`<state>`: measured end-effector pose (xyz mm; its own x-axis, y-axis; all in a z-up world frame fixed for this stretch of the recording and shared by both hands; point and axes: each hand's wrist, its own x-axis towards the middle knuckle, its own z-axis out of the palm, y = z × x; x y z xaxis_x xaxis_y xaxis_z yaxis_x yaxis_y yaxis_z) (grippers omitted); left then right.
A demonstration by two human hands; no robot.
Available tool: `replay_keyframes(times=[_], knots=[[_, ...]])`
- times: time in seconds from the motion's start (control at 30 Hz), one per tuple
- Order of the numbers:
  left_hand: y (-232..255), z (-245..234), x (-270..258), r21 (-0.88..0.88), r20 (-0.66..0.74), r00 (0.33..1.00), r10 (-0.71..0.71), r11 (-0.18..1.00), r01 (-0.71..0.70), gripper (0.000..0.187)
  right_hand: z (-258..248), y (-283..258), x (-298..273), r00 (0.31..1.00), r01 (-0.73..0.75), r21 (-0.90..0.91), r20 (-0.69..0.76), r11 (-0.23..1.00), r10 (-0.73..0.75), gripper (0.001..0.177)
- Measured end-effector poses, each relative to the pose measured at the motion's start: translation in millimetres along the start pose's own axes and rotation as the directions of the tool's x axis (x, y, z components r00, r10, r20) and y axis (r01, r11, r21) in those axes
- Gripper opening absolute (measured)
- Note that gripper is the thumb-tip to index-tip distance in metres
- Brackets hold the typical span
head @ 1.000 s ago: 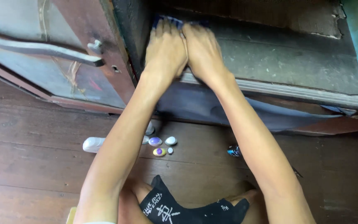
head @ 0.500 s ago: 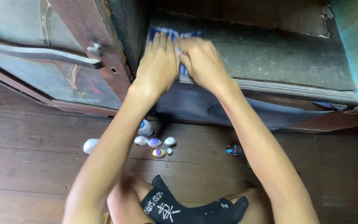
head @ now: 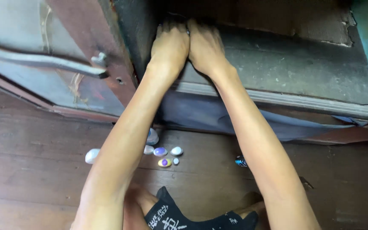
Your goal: Wiping the interior shelf of a wooden cabinet using a checkered cloth while sitting on the floor.
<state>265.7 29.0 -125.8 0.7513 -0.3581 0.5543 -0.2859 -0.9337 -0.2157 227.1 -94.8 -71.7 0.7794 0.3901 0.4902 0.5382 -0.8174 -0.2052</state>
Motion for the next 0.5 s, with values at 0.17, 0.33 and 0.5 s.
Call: replay_keyframes(times=[0.17, 0.33, 0.5], knots=[[-2.0, -9.7, -8.9, 0.081, -0.014, 0.998, 0.065, 0.995, -0.063, 0.025, -12.2, -1.7, -5.2, 0.998, 0.051, 0.071, 0.025, 0.996, -0.053, 0.017], [11.4, -72.8, -48.5, 0.16, 0.065, 0.998, 0.021, 0.987, -0.032, 0.034, -38.8, -26.7, -35.8, 0.982, 0.183, 0.137, -0.079, 0.974, -0.173, 0.016], [40.8, -156.6, -123.4, 0.135, -0.131, 0.989, 0.061, 0.99, -0.043, 0.023, -69.6, -70.7, -116.6, 0.977, 0.162, -0.084, -0.127, 0.983, -0.172, 0.018]])
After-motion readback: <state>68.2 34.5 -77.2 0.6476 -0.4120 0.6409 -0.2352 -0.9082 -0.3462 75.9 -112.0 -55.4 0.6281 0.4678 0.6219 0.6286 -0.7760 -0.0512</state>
